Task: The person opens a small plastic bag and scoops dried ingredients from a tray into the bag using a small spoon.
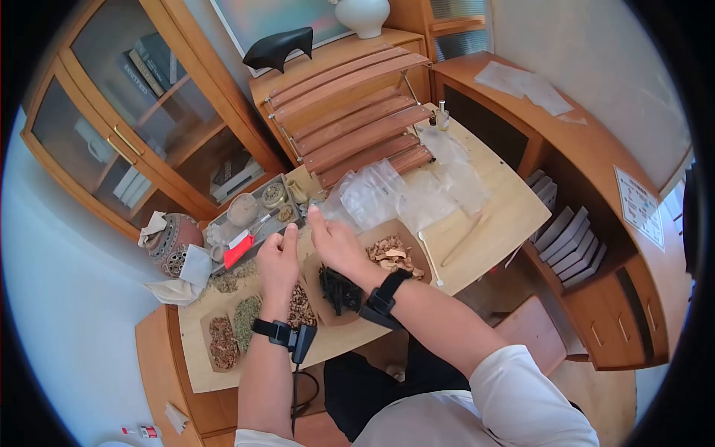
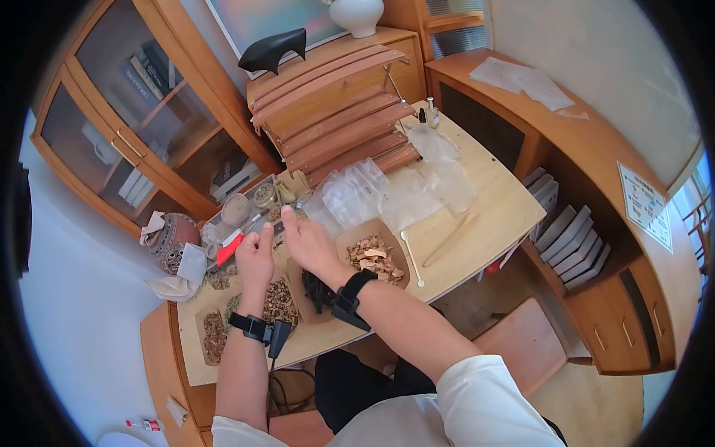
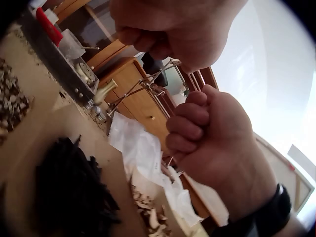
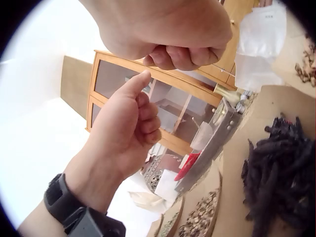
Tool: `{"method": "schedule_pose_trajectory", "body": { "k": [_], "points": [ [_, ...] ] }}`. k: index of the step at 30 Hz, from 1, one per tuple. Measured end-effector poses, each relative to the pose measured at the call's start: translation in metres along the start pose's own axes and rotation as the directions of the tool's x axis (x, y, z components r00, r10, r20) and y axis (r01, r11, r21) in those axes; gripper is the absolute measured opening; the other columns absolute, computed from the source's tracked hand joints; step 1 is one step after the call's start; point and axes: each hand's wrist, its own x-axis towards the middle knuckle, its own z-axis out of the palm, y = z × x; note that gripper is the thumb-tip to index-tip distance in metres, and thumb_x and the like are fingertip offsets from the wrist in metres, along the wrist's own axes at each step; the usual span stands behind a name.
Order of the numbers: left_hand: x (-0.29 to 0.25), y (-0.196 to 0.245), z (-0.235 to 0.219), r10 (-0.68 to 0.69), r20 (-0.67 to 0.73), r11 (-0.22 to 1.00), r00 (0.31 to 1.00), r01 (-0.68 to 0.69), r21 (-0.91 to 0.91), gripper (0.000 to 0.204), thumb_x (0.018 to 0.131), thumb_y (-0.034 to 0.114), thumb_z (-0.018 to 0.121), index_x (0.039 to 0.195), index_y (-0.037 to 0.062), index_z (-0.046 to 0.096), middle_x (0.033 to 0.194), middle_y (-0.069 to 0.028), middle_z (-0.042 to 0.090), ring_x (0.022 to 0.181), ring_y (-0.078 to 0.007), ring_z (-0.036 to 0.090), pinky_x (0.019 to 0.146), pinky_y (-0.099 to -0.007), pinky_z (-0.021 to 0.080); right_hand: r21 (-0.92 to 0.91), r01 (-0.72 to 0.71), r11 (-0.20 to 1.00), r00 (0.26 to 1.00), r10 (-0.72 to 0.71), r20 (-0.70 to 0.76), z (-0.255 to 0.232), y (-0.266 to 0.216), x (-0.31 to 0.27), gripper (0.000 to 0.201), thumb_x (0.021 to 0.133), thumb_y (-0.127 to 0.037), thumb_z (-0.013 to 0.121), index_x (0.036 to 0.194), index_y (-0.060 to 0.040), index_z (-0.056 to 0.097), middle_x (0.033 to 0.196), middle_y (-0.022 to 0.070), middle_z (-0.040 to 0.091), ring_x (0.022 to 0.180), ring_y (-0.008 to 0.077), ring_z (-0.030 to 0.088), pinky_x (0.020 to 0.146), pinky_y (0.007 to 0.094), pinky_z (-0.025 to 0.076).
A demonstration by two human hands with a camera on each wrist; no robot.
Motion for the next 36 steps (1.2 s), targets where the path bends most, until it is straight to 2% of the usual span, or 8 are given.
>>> {"method": "schedule_pose_trajectory", "body": {
  "k": [1,3,6,14,21,28,30,36],
  "points": [
    [0.001,0.003,-0.002,0.000,-0.002,1.000,1.000,0.000,-0.003,0.051,0.102,0.035,0.065,0.065,0.0034,0.052,0.058,-0.0042,0.054,0.055,-0.0160,0.051,0.054,-0.0379,0.039,-0.059,0.045,0.997,0.999,-0.046,-0.029,-0.002,-0.002,0.005,0.078,0.107,-0.058,0.030,0.082,0.0039,0.070,0.083,0.0336,0.066,0.089,0.0510,0.065,0.081,0.0557,0.049],
    [0.001,0.009,-0.009,0.206,0.009,0.887,0.979,-0.190,0.421,0.048,0.099,0.033,0.065,0.063,0.0035,0.054,0.062,-0.0139,0.060,0.058,-0.0313,0.060,0.056,-0.0451,0.044,-0.127,0.093,0.988,0.995,-0.099,-0.035,-0.006,-0.004,0.011,0.077,0.107,-0.056,0.030,0.083,0.0035,0.072,0.085,0.0338,0.067,0.091,0.0503,0.067,0.083,0.0562,0.051],
    [0.004,0.004,-0.013,0.395,0.043,0.772,0.918,-0.357,0.526,0.041,0.096,0.030,0.064,0.064,0.0048,0.058,0.068,-0.0175,0.065,0.068,-0.0393,0.065,0.062,-0.0503,0.049,-0.431,0.145,0.891,0.981,-0.186,-0.055,-0.016,-0.013,0.015,0.075,0.108,-0.055,0.034,0.077,0.0023,0.071,0.077,0.0284,0.068,0.080,0.0446,0.069,0.077,0.0512,0.053],
    [0.011,-0.013,-0.024,0.430,0.168,0.637,0.887,-0.430,0.640,0.038,0.096,0.033,0.061,0.071,0.0059,0.069,0.076,-0.0167,0.071,0.074,-0.0370,0.069,0.069,-0.0493,0.055,-0.746,0.247,0.618,0.956,-0.281,0.083,-0.029,-0.008,0.020,0.068,0.107,-0.052,0.038,0.080,-0.0027,0.076,0.078,0.0249,0.072,0.080,0.0442,0.072,0.076,0.0528,0.058],
    [0.004,-0.021,-0.033,0.361,0.157,0.671,0.919,-0.373,0.641,0.038,0.096,0.033,0.060,0.072,0.0046,0.068,0.078,-0.0175,0.070,0.076,-0.0374,0.069,0.071,-0.0496,0.055,-0.755,0.286,0.590,0.938,-0.332,0.096,-0.021,0.004,0.020,0.063,0.105,-0.053,0.044,0.078,-0.0047,0.074,0.075,0.0221,0.070,0.077,0.0423,0.070,0.071,0.0508,0.056],
    [-0.030,-0.080,-0.067,0.230,0.065,0.771,0.971,-0.223,0.596,0.016,0.092,0.023,0.066,0.094,0.0076,0.068,0.107,-0.0128,0.070,0.104,-0.0336,0.063,0.092,-0.0466,0.048,-0.721,0.381,0.578,0.910,-0.372,0.183,-0.042,0.028,0.010,0.042,0.100,-0.040,0.060,0.088,-0.0026,0.072,0.079,0.0211,0.071,0.078,0.0420,0.070,0.071,0.0498,0.055],
    [-0.048,-0.097,-0.077,0.369,-0.192,0.845,0.909,-0.242,0.477,0.015,0.090,0.017,0.070,0.099,0.0062,0.066,0.110,-0.0136,0.068,0.106,-0.0350,0.062,0.094,-0.0459,0.048,-0.691,0.370,0.621,0.919,-0.352,0.176,-0.056,0.023,0.004,0.036,0.099,-0.038,0.060,0.091,-0.0043,0.073,0.083,0.0207,0.072,0.081,0.0420,0.070,0.074,0.0503,0.056],
    [-0.140,-0.107,-0.116,0.269,-0.342,0.853,0.900,-0.058,0.519,0.025,0.093,0.018,0.071,0.113,0.0039,0.064,0.122,-0.0178,0.065,0.116,-0.0381,0.059,0.100,-0.0486,0.046,-0.638,0.340,0.691,0.926,-0.364,0.099,-0.122,0.043,-0.015,0.026,0.099,-0.027,0.067,0.093,-0.0016,0.070,0.071,0.0168,0.067,0.063,0.0315,0.066,0.061,0.0394,0.052]
  ]
}}
